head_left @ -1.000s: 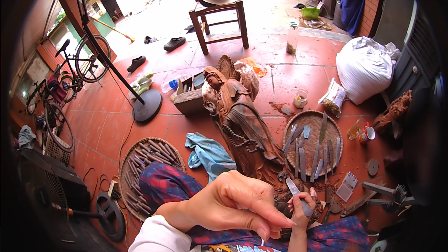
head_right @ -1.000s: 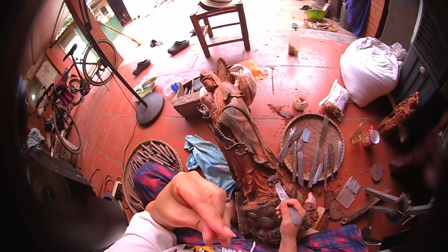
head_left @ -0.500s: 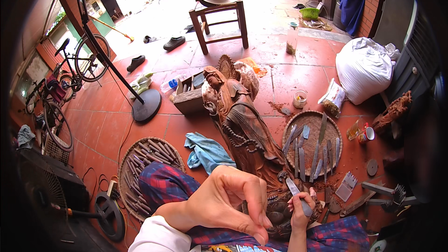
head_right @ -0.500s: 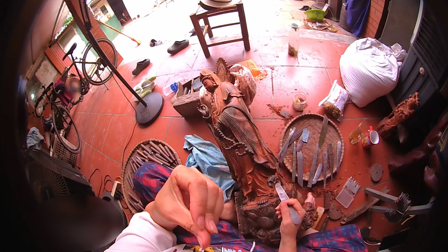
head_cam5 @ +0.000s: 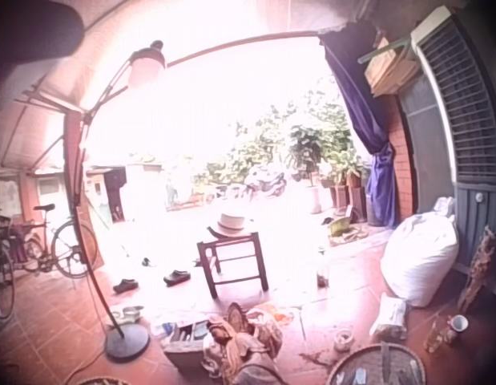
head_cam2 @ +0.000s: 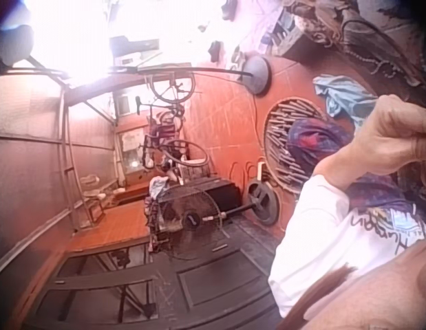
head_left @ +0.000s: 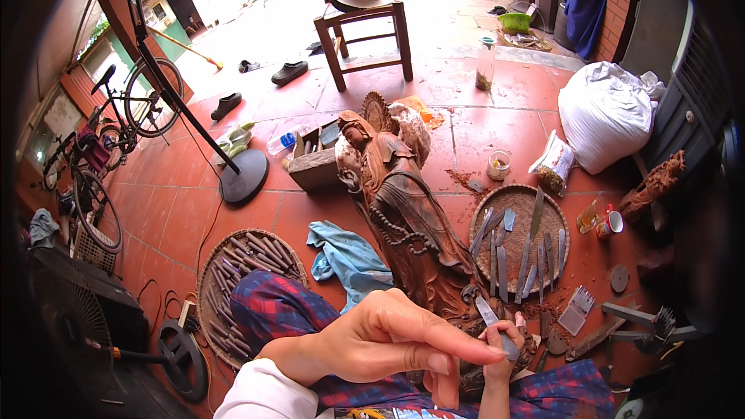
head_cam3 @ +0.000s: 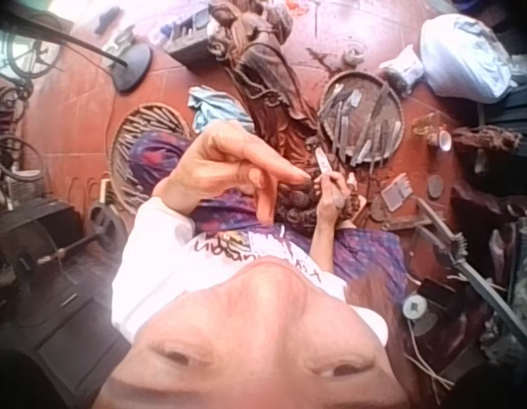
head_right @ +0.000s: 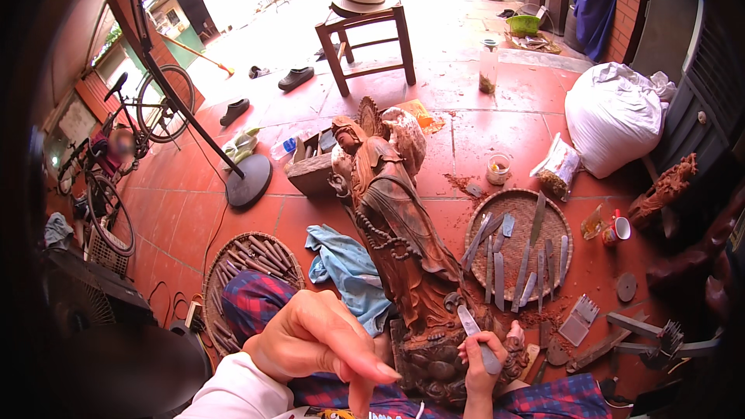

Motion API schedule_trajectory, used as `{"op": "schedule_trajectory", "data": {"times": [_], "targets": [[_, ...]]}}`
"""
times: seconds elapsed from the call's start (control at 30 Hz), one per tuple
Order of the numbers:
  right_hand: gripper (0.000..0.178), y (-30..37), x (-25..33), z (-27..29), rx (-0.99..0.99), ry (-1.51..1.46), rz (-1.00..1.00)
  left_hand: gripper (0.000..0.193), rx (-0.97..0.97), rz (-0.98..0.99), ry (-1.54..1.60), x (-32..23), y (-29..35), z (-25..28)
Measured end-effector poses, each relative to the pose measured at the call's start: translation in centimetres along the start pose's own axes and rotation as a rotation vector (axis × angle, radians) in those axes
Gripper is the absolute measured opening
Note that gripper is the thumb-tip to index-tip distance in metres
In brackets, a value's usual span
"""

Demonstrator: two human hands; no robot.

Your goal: The person sits on the floor and carves a large wooden statue using a small metal chisel. They carefully chip away at the surface of the wood, focusing on detailed areas of the sculpture. The person occasionally pauses to inspect the work and remove wood shavings by hand.

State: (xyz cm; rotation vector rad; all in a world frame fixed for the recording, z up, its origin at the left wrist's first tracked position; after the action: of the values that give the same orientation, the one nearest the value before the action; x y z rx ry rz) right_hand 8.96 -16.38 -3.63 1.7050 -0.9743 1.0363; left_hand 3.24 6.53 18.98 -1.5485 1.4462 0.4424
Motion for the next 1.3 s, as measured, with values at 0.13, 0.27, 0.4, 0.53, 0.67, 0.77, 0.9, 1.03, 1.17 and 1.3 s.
{"op": "schedule_trajectory", "data": {"times": [0.13, 0.27, 0.4, 0.53, 0.67, 0.77, 0.9, 1.03, 1.17, 1.3], "targets": [[0.013, -0.2, -0.4, 0.2, 0.011, -0.017, 0.028, 0.029, -0.004, 0.009, 0.038, 0.0, 0.0, -0.1], [0.016, 0.1, 0.0, 0.2, -0.011, -0.004, -0.04, 0.029, -0.143, -0.019, -0.041, 0.1, -0.2, -0.3], [0.017, 0.0, -0.1, 0.2, -0.002, -0.001, -0.038, 0.029, -0.085, -0.103, -0.233, 0.1, -0.4, 0.5], [0.016, 0.1, 0.2, -0.1, 0.003, 0.02, 0.022, 0.027, -0.162, 0.012, -0.134, -1.1, -0.2, -0.8], [0.013, -0.1, -0.6, 0.5, 0.006, -0.02, -0.044, 0.027, -0.249, -0.226, -0.629, -2.7, 0.9, 0.4], [0.015, -0.3, -0.3, 1.1, -0.024, -0.009, -0.022, 0.025, -0.496, -0.277, -1.515, -4.9, 2.8, 4.2], [0.018, 0.0, -0.3, -0.1, 0.015, -0.001, -0.039, 0.02, -0.523, -0.062, -2.214, -7.1, 12.5, 14.0], [0.013, -0.1, -0.5, 0.3, 0.024, 0.0, -0.062, 0.019, -0.619, 0.366, -2.058, -6.3, 25.7, 20.5], [0.013, -0.2, -0.3, 0.4, 0.01, 0.035, -0.057, 0.019, -1.13, 0.171, -1.654, -3.1, 28.8, 19.1], [0.012, -0.3, -0.1, 0.2, 0.006, 0.053, -0.068, 0.021, -1.301, 0.271, -1.552, -2.7, 30.5, 17.2]]}}
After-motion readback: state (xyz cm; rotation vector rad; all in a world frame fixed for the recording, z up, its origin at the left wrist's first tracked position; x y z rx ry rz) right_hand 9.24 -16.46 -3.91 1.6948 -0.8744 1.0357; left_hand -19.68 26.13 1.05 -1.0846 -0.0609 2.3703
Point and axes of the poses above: each hand's wrist, its own y-axis away from the middle knuckle, its own z-axis out of the back of the hand, x = y × z, the point moved 2 cm from there along -y, towards the middle knuckle, and after that the axes turned 11 degrees about -z, right-handed, at the moved point
